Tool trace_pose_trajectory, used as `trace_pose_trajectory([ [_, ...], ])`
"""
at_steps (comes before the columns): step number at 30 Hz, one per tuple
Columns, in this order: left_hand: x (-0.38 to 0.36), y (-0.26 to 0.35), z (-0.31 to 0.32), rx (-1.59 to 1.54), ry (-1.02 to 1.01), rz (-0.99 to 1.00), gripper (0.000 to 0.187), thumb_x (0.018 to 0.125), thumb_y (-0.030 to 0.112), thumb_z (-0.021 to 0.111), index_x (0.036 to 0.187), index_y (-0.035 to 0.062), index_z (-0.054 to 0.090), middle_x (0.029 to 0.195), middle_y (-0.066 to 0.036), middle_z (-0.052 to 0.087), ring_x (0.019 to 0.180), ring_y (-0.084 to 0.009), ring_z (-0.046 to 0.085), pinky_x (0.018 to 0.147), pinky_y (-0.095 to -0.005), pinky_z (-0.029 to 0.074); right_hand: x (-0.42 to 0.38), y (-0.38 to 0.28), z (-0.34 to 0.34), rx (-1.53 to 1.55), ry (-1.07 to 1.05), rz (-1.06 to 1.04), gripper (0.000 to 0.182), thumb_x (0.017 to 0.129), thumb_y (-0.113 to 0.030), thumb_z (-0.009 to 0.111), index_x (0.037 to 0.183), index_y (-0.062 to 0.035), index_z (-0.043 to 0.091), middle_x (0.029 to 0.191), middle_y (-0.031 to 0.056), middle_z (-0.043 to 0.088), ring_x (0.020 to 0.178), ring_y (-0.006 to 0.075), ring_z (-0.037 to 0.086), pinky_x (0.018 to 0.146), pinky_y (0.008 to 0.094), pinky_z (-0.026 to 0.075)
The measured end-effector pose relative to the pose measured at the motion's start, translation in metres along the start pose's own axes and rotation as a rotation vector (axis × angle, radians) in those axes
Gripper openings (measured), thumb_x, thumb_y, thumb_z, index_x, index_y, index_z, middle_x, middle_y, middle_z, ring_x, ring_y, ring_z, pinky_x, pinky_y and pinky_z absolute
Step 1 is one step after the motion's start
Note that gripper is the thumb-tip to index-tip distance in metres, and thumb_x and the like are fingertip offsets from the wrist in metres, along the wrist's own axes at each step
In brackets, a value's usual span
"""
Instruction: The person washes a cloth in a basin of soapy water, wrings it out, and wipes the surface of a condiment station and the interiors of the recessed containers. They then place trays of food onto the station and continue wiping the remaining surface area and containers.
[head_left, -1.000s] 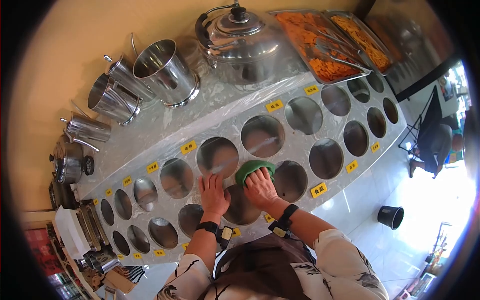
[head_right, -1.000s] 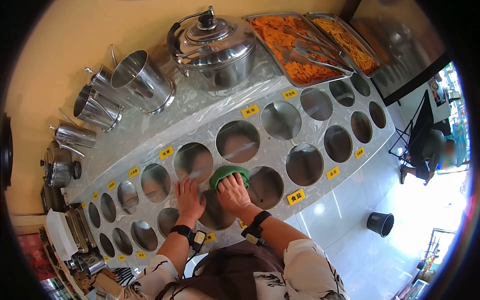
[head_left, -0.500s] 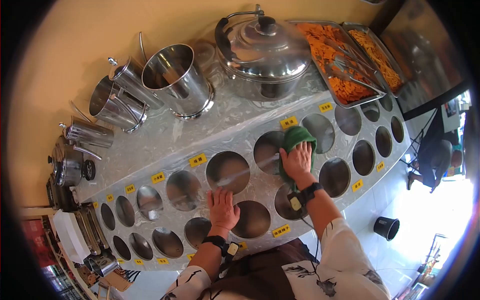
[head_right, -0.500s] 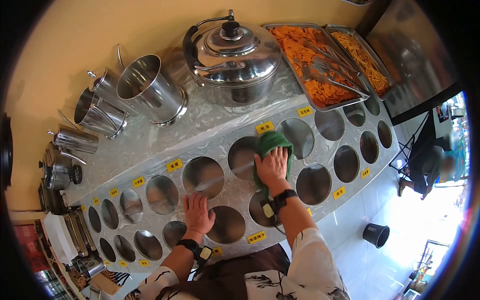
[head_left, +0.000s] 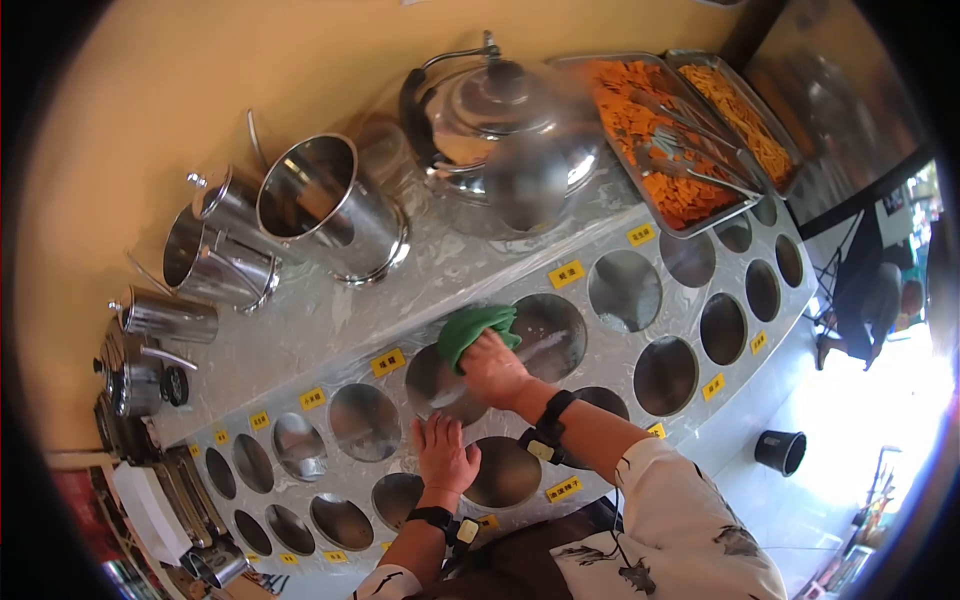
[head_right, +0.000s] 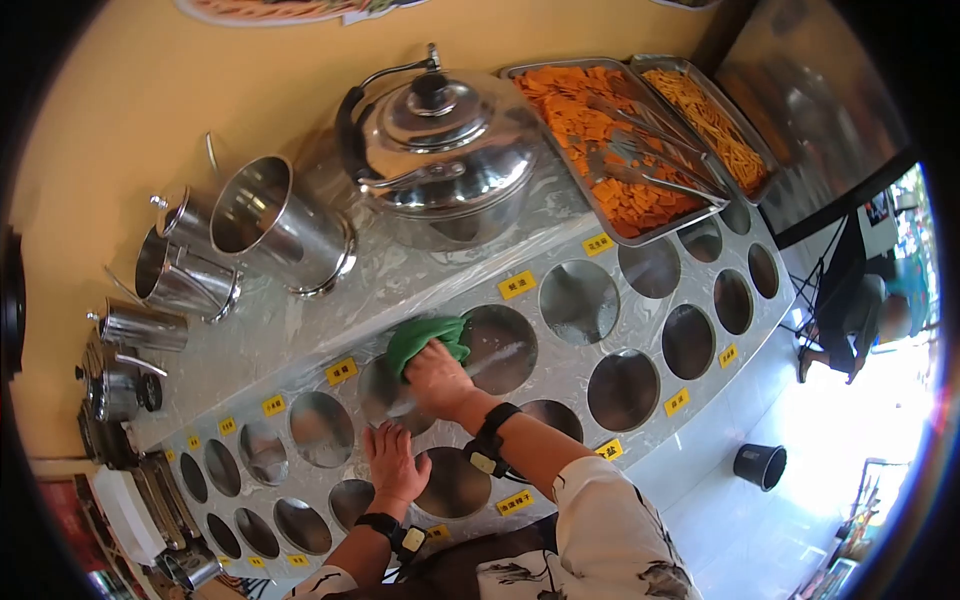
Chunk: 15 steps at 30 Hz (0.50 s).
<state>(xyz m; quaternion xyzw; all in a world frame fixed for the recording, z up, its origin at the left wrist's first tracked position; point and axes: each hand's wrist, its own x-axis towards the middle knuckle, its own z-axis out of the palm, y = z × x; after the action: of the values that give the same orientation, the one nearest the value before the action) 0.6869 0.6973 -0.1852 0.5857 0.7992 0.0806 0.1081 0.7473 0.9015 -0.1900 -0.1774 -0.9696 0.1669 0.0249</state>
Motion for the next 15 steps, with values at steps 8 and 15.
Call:
trace_pose_trajectory([
  [8, -0.002, 0.002, 0.003, 0.019, 0.023, -0.016, 0.047, 0.069, 0.026, 0.068, 0.108, 0.0044, 0.052, 0.116, -0.013, 0.052, 0.124, -0.0327, 0.040, 0.112, -0.0585, 0.018, -0.012, 0.036, -0.014, 0.069, 0.106, -0.043, 0.028, 0.079, -0.027, 0.058, 0.097, -0.0075, 0.066, 0.103, 0.0080, 0.063, 0.108, 0.0256, 0.054, 0.100, 0.0395, 0.035],
  [15, -0.005, 0.001, 0.005, 0.001, 0.077, 0.011, 0.045, 0.070, 0.027, 0.067, 0.106, 0.0053, 0.052, 0.116, -0.012, 0.053, 0.124, -0.0326, 0.041, 0.112, -0.0572, 0.018, -0.054, 0.092, -0.028, -0.215, 0.259, 0.413, 0.022, 0.079, -0.019, 0.056, 0.088, -0.0025, 0.067, 0.099, 0.0149, 0.062, 0.101, 0.0298, 0.057, 0.088, 0.0429, 0.042],
])
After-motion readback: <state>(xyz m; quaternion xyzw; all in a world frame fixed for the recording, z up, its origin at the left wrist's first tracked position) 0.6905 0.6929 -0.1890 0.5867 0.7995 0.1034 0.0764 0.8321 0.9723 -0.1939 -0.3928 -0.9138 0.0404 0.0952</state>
